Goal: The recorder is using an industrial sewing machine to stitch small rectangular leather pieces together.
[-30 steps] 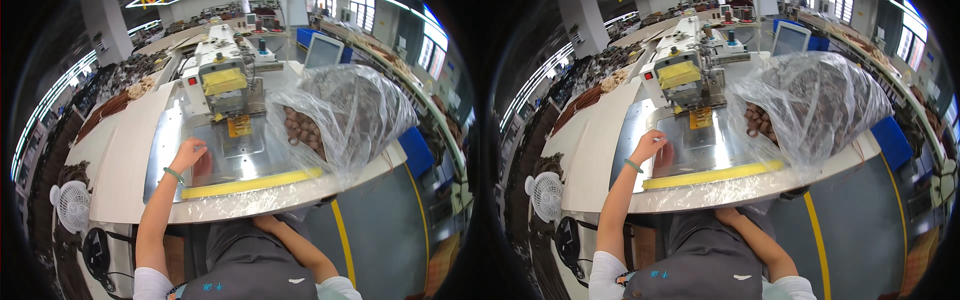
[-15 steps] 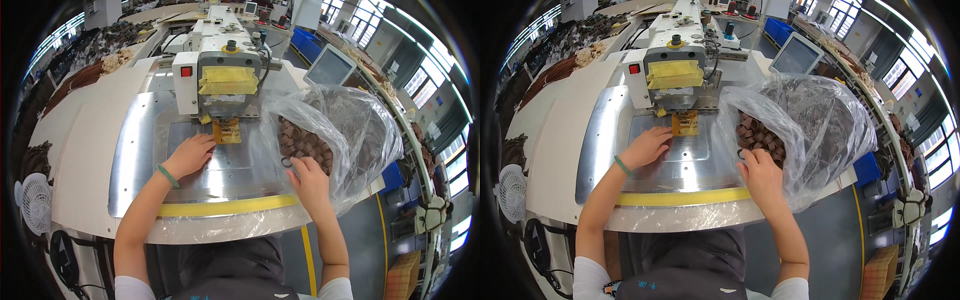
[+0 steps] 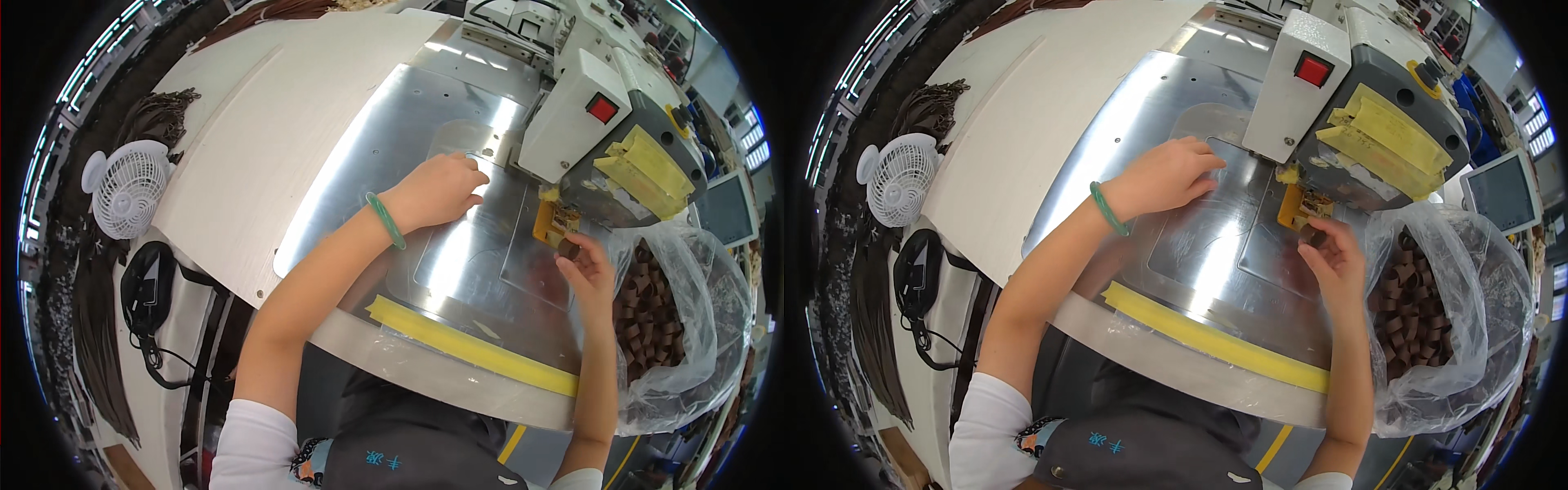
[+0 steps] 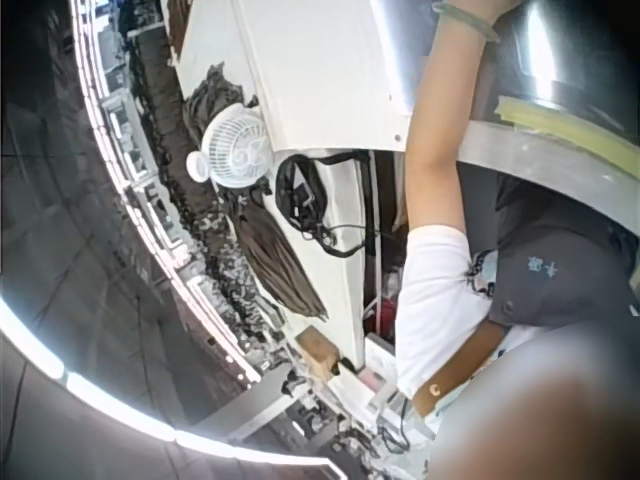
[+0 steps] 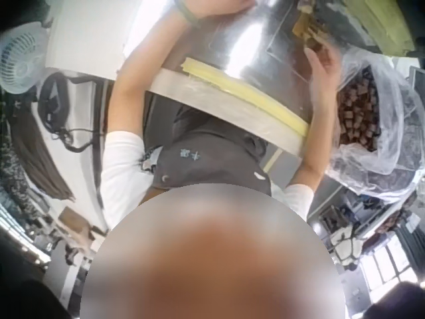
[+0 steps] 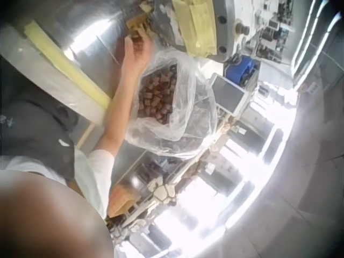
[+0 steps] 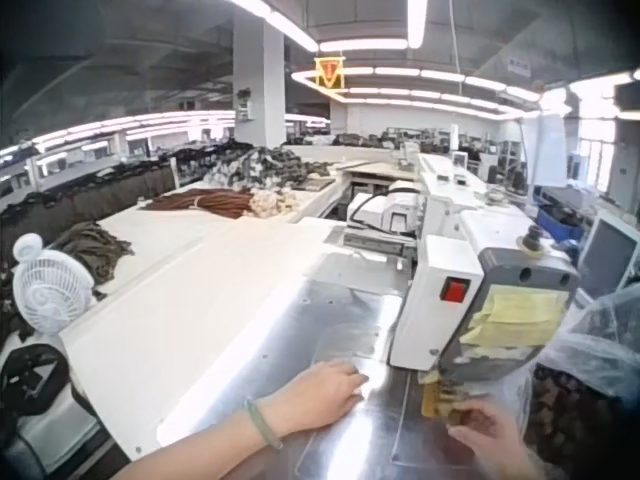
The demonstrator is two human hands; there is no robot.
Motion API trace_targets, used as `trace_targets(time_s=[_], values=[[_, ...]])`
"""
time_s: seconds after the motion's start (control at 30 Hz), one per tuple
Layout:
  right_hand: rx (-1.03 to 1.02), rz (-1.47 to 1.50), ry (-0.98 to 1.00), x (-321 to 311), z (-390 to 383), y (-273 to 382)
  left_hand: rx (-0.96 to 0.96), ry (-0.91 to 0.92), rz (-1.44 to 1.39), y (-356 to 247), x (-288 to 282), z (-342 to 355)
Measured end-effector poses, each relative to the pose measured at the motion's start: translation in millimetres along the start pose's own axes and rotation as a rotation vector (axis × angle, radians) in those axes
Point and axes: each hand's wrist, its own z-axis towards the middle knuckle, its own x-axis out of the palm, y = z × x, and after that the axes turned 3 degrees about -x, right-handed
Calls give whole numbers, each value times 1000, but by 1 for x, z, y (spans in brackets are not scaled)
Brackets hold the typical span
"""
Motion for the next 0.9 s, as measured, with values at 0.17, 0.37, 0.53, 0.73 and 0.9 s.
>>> trace_targets(time_s=[0.17,0.37,0.53,0.73,0.9], values=[[172,20,60,-15,18,-14,-59,163,-101,-58,7,20],[236,190,74,-14,7,-10,38,288,-366,-85,30,39],[277,320,126,-8,-1,-9,-202,215,-751,-86,38,45],[349,137,72,-4,-2,-4,-159,146,-771,-88,43,43],[140,-363,174,-14,0,2,-63,257,-774,-76,47,35]])
